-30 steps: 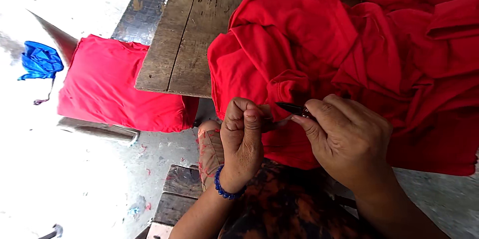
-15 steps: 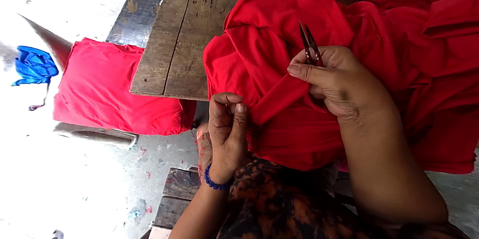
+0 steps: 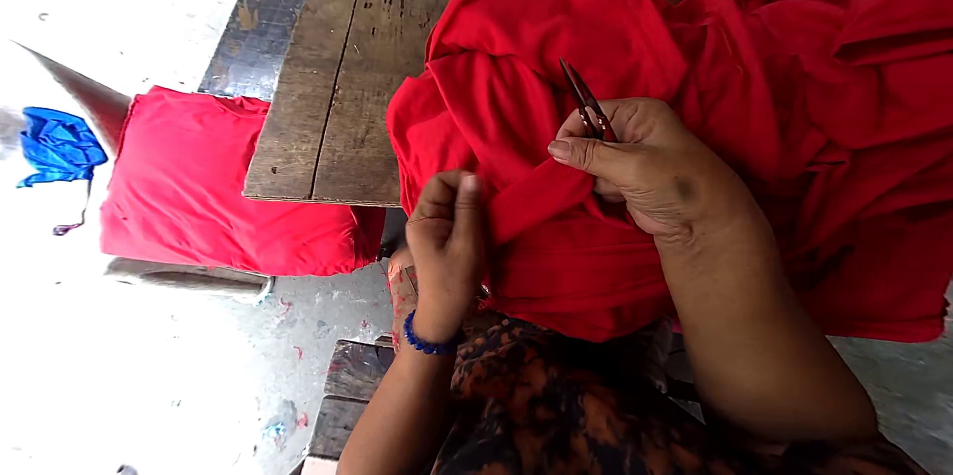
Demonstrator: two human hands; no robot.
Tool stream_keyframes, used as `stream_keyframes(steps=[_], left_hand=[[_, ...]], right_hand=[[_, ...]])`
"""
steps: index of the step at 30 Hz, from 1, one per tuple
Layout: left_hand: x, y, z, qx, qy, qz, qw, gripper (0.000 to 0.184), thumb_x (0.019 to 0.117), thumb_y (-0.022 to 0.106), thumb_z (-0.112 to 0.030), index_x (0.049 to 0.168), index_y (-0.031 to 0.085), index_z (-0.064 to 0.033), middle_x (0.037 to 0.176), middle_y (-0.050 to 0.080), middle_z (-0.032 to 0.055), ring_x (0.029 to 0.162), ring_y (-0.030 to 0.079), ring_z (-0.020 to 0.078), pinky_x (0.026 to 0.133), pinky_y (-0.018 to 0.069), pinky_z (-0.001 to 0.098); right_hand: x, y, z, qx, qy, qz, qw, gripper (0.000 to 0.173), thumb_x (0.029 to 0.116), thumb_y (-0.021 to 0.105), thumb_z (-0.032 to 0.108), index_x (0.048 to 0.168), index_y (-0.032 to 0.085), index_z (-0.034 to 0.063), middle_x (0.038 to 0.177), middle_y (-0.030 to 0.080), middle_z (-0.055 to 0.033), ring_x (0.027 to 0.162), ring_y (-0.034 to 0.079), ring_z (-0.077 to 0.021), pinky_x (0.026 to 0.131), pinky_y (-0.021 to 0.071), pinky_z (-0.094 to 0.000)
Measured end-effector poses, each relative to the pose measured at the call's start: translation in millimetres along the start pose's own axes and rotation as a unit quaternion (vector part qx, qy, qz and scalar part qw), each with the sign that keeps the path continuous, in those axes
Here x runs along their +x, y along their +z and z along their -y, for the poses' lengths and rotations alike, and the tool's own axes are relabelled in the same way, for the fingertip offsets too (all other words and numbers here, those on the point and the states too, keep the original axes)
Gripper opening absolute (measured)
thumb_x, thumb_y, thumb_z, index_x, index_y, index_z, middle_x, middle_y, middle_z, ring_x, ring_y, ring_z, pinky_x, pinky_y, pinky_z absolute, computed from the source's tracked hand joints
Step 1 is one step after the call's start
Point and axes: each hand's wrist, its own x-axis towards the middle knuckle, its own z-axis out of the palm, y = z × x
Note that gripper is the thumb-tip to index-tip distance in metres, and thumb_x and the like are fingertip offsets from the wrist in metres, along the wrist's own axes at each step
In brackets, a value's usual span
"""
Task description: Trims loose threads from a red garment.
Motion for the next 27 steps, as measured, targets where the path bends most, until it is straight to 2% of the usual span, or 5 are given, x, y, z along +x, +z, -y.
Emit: stream_keyframes(steps=[5,8,13,21,27], left_hand=[[-5.4,-37.5,18.9,-0.099,-0.141,-0.158,0.972,0.031,0.1135,0.024,-0.027,0.100,0.050,-0.0180,0.075,0.069,-0.0066,0.047,0.052,-0.0006,0.045,0.0435,0.0144],[-4.4,-51.8,23.9,0.042,-0.045,-0.218,0.974,0.032,0.1132,0.031,-0.028,0.105,0.059,-0.0139,0.086,0.060,-0.0122,0.060,0.053,-0.0051,0.056,0.0458,0.0122],[7.9,-18.1,-16.7,0.211,0.170,0.006,0.963,0.029,0.1005,0.063,-0.029,0.108,0.070,-0.0016,0.108,0.070,0.0078,0.106,0.060,0.0168,0.094,0.0456,0.0360],[5.0,7.4,-9.4,0.011,0.084,0.016,0.996,0.009,0.1003,0.062,-0.005,0.096,0.071,-0.0058,0.082,0.067,-0.0053,0.073,0.062,0.0009,0.066,0.0533,0.0178],[-5.0,-25.7,2.7,-0.052,-0.026,-0.105,0.993,0.026,0.1107,0.043,-0.028,0.096,0.064,-0.0226,0.079,0.064,-0.0146,0.070,0.062,-0.0026,0.067,0.0524,0.0164]], right_hand=[[2.3,-2.3,-2.3,0.014,0.002,0.000,1.000,0.022,0.0986,0.060,0.000,0.080,0.060,0.0119,0.059,0.049,0.0096,0.043,0.036,0.0052,0.040,0.0288,-0.0096],[2.4,-2.0,-3.0,0.017,0.003,0.002,1.000,0.021,0.0979,0.061,0.000,0.081,0.061,0.0118,0.059,0.050,0.0096,0.044,0.037,0.0051,0.040,0.0297,-0.0097],[1.0,-1.3,-2.5,0.000,-0.006,0.016,1.000,0.021,0.0977,0.061,0.000,0.080,0.060,0.0124,0.059,0.048,0.0104,0.043,0.034,0.0058,0.040,0.0280,-0.0089],[2.1,0.7,-5.8,-0.020,-0.010,0.037,0.999,0.020,0.0968,0.063,0.001,0.079,0.059,0.0101,0.059,0.047,0.0082,0.044,0.034,0.0039,0.040,0.0262,-0.0108],[2.1,2.0,-7.3,-0.026,-0.009,0.015,1.000,0.021,0.0978,0.062,0.001,0.079,0.059,0.0108,0.062,0.049,0.0081,0.047,0.039,0.0040,0.042,0.0302,-0.0105]])
